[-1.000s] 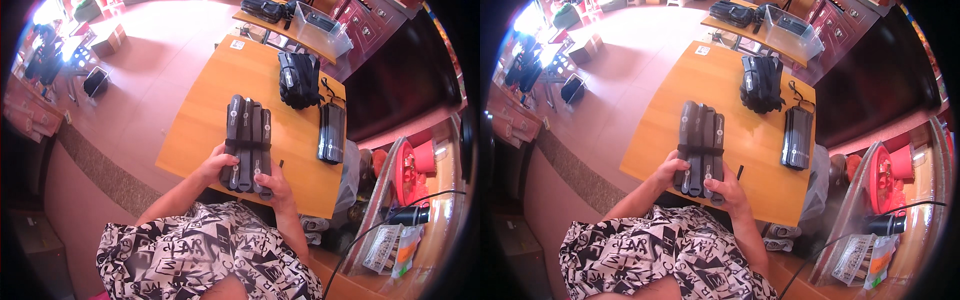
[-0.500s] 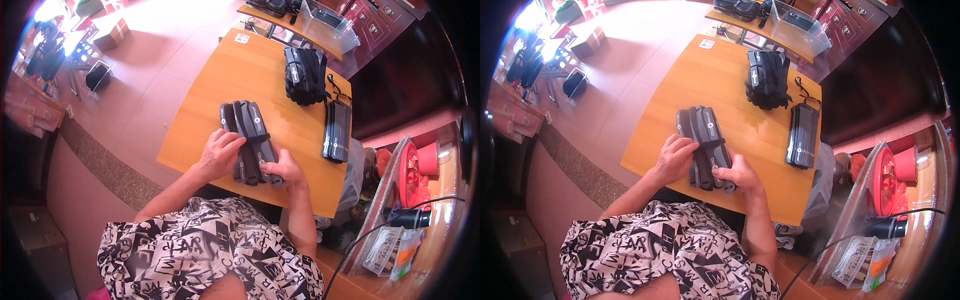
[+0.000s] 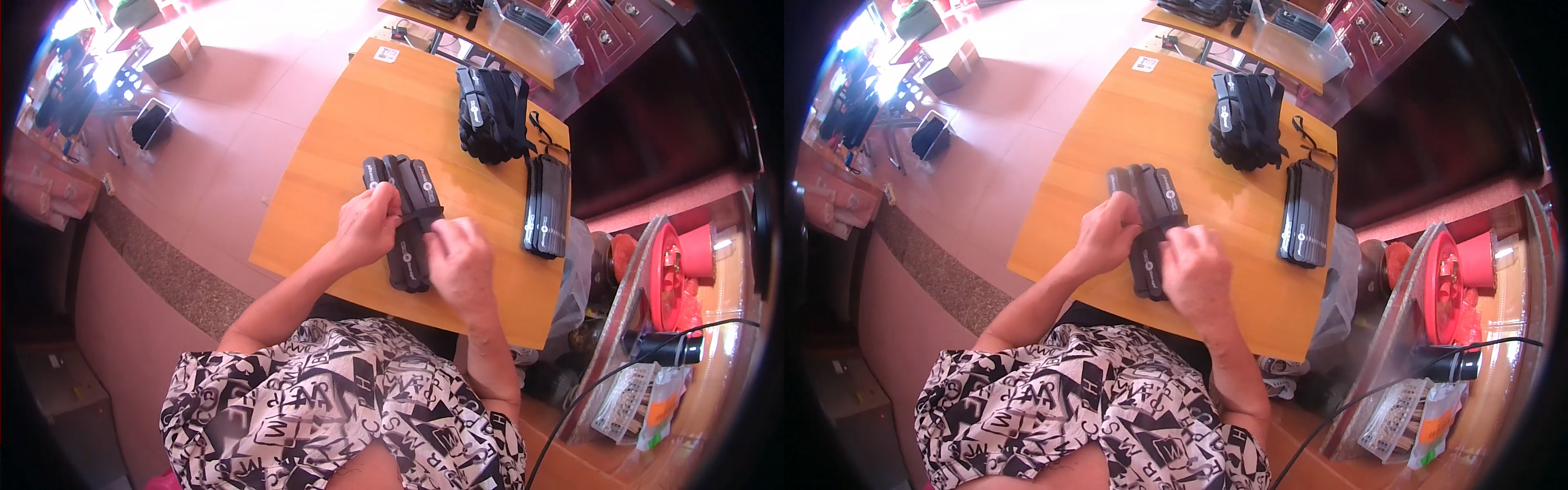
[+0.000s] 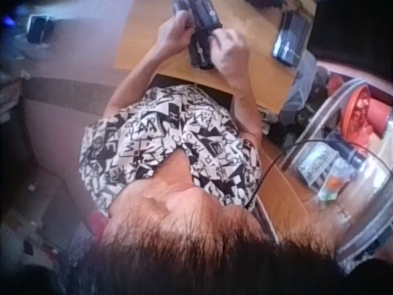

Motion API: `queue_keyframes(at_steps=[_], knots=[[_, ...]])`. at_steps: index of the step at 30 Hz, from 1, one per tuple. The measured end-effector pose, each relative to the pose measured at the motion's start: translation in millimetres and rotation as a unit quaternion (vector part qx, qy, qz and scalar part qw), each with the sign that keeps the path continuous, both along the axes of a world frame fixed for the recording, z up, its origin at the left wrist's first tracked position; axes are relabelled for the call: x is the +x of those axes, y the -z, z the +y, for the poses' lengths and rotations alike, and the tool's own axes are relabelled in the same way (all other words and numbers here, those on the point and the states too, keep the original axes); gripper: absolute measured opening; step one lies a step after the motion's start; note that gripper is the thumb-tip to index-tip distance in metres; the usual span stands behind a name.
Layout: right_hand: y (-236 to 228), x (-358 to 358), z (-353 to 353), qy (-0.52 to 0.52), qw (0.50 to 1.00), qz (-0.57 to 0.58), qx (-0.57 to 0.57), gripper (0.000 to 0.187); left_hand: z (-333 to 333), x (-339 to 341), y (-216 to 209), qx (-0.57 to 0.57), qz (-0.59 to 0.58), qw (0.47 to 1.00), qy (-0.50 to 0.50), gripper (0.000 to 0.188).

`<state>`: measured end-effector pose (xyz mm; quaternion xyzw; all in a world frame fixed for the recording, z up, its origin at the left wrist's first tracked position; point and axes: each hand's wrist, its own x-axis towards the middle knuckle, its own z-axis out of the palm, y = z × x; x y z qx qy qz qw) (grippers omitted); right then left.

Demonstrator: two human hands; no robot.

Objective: Sorting and arranging black fabric straps and textile panels on a wooden table.

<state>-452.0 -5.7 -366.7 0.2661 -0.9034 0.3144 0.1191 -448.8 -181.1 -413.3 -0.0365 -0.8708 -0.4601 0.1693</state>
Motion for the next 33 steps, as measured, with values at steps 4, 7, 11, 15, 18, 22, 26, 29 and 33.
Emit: queue_keyframes(at_steps=[4, 7, 11, 15, 18, 22, 26, 29, 33], knots=[[33.3, -9.7, -13.8, -0.033, 0.999, 0.002, 0.003, 0.013, 8.7, -7.6, -14.9, 0.040, -0.147, 0.988, 0.014, 0.023], [48.0, -16.1, -12.3, -0.028, 0.998, 0.018, -0.044, 0.017, 5.8, -12.0, -14.2, 0.077, -0.143, 0.985, 0.059, 0.023], [42.8, -14.4, -9.1, -0.037, 0.996, 0.019, -0.077, 0.023, -1.2, -11.5, -9.9, 0.104, -0.134, 0.979, 0.117, 0.026], [42.6, -15.7, -7.6, -0.047, 0.996, 0.024, -0.074, 0.027, -3.0, -10.6, -4.7, 0.094, -0.111, 0.979, 0.144, 0.030], [40.4, -15.4, -8.0, -0.032, 0.998, 0.010, -0.057, 0.028, -0.9, -11.0, -2.2, 0.110, -0.110, 0.975, 0.160, 0.032], [36.4, -14.3, -9.1, -0.049, 0.999, 0.023, -0.004, 0.023, 0.0, -10.4, -9.3, 0.107, -0.122, 0.974, 0.156, 0.033], [32.9, -16.9, -9.0, -0.070, 0.997, 0.008, 0.032, 0.019, -2.4, -12.2, -2.3, 0.141, -0.123, 0.969, 0.159, 0.032], [41.9, -19.0, 0.9, -0.083, 0.996, 0.009, -0.006, 0.020, -1.9, -12.1, -0.5, 0.104, -0.092, 0.979, 0.148, 0.028], [46.6, -23.4, 24.1, 0.027, 0.993, -0.060, -0.098, 0.020, -3.7, -2.2, 2.9, -0.010, -0.029, 0.991, 0.134, 0.028]])
